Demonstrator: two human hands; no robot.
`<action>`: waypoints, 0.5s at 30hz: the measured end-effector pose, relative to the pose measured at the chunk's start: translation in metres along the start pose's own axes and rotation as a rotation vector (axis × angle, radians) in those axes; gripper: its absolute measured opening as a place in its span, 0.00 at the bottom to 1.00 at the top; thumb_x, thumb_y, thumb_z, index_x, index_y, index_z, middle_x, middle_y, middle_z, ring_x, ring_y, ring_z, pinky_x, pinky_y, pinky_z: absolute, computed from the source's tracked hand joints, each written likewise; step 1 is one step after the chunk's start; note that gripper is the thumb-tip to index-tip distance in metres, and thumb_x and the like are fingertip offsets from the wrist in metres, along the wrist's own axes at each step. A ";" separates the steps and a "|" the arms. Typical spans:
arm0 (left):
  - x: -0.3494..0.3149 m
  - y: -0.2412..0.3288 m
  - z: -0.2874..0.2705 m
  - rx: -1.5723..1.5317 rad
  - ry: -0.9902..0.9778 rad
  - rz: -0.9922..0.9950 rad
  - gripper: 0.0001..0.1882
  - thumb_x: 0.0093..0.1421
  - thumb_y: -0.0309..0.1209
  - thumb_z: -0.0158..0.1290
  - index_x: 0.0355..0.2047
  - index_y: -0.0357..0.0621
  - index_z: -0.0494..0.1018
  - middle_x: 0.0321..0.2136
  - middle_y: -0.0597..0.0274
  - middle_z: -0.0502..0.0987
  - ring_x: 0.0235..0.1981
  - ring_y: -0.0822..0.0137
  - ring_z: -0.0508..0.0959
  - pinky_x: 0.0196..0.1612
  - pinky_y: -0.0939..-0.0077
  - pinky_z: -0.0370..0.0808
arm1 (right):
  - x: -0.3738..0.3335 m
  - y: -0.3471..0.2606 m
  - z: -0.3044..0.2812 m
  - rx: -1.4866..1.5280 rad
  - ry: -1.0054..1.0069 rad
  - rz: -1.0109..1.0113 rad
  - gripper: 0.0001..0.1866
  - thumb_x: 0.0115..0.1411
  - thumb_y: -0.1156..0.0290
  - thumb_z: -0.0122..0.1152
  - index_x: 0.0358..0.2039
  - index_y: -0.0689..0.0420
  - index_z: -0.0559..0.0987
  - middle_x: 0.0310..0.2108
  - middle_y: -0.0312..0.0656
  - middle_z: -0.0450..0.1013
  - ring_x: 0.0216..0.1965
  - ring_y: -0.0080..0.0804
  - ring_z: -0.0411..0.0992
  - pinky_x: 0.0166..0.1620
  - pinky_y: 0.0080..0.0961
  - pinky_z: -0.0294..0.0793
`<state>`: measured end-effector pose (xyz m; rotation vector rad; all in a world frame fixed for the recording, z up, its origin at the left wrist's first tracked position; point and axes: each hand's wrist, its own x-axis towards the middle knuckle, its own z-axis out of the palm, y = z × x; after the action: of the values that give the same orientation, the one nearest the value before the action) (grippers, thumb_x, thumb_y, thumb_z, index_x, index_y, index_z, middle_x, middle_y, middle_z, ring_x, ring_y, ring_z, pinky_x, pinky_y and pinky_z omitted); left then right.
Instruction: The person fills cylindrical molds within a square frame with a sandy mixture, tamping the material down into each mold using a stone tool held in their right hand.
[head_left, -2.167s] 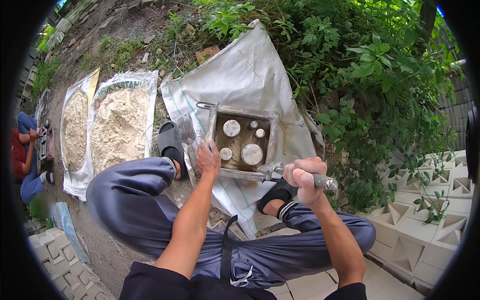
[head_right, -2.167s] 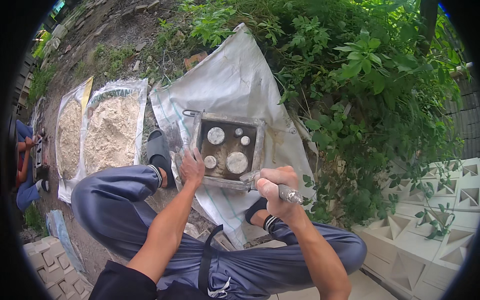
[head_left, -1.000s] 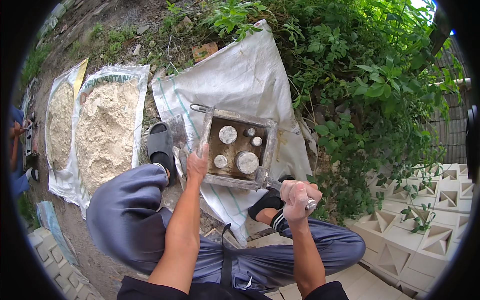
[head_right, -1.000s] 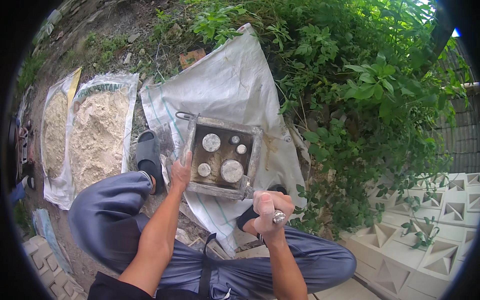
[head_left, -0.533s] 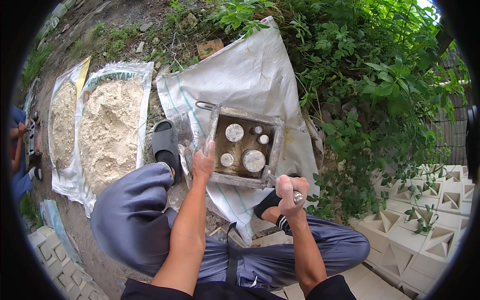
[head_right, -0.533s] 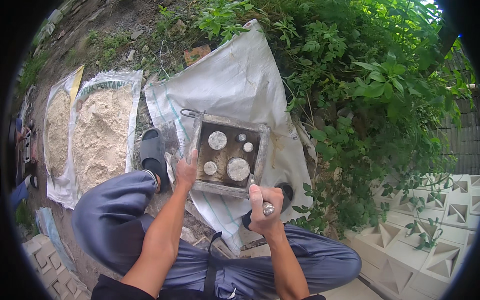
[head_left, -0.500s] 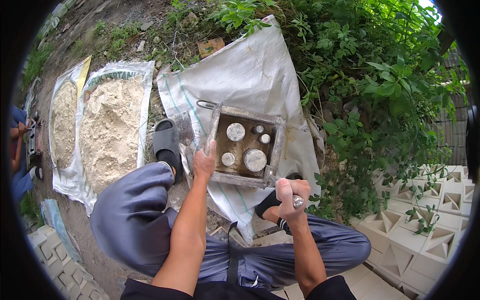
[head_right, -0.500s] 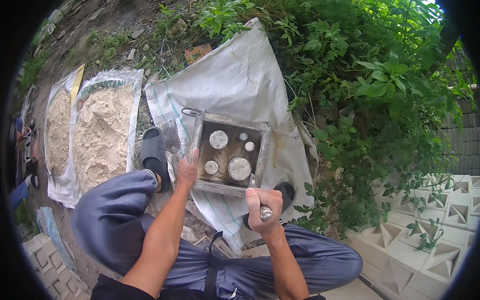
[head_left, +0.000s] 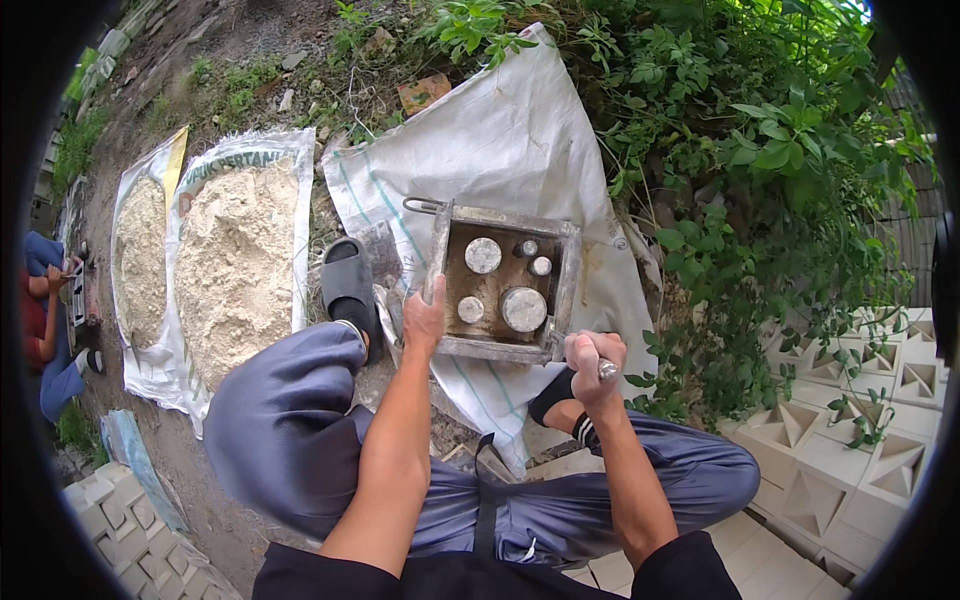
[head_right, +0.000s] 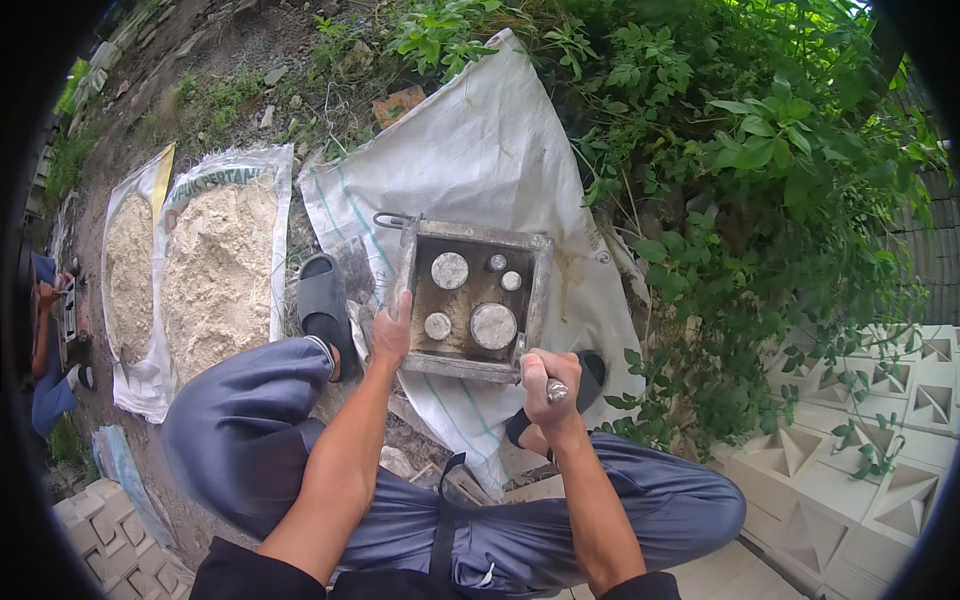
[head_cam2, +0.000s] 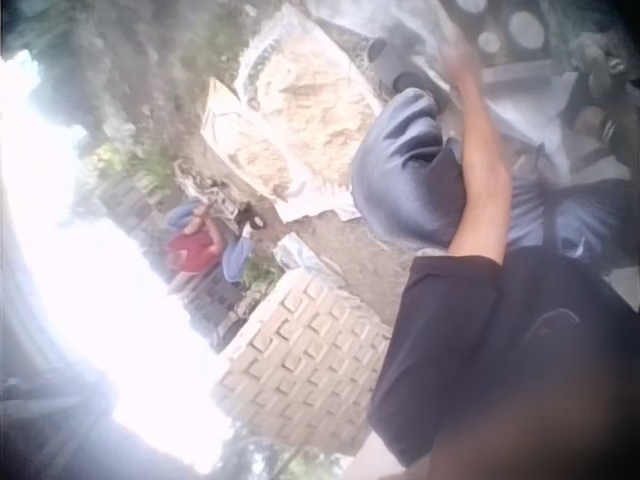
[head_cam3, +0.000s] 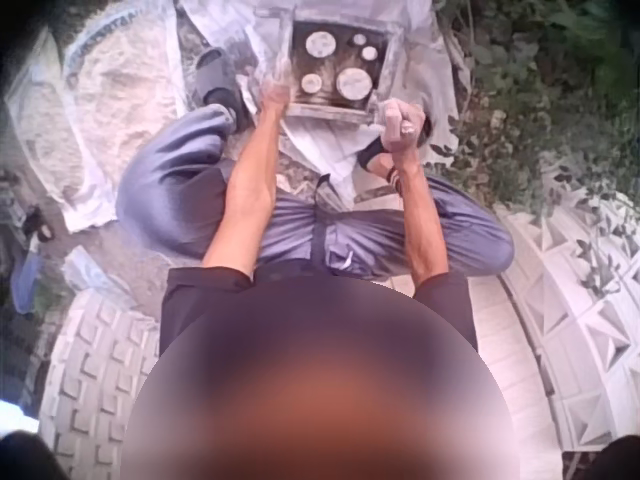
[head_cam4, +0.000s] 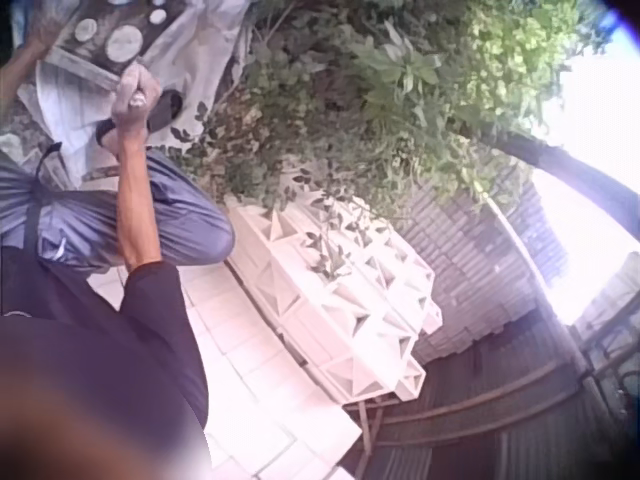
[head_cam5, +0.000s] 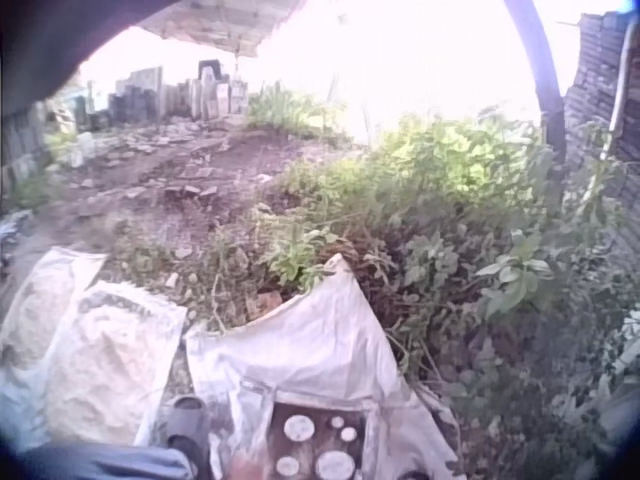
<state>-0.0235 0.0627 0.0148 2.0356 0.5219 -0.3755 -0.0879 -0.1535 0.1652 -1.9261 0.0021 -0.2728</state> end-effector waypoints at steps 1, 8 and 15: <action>0.004 -0.001 0.000 -0.015 0.016 0.001 0.39 0.59 0.60 0.42 0.43 0.29 0.74 0.35 0.32 0.76 0.42 0.40 0.75 0.47 0.58 0.69 | 0.010 -0.001 -0.001 0.022 -0.073 0.071 0.18 0.56 0.76 0.47 0.10 0.62 0.60 0.08 0.36 0.53 0.09 0.25 0.53 0.16 0.26 0.50; 0.003 -0.015 -0.001 0.006 0.021 0.012 0.39 0.59 0.61 0.42 0.43 0.30 0.75 0.35 0.33 0.76 0.42 0.41 0.76 0.47 0.58 0.69 | -0.002 -0.031 0.003 -0.026 -0.012 -0.056 0.16 0.53 0.77 0.48 0.10 0.62 0.62 0.08 0.40 0.52 0.08 0.27 0.55 0.16 0.30 0.52; -0.001 -0.010 -0.009 -0.064 0.004 0.025 0.41 0.59 0.61 0.42 0.45 0.27 0.73 0.38 0.31 0.75 0.45 0.39 0.74 0.50 0.57 0.67 | 0.003 -0.032 0.000 0.049 -0.051 0.136 0.16 0.53 0.75 0.48 0.10 0.62 0.63 0.08 0.38 0.54 0.08 0.25 0.55 0.16 0.27 0.52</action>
<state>-0.0286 0.0749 0.0123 1.9801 0.5048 -0.3354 -0.0895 -0.1417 0.1953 -1.8743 0.0915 -0.1312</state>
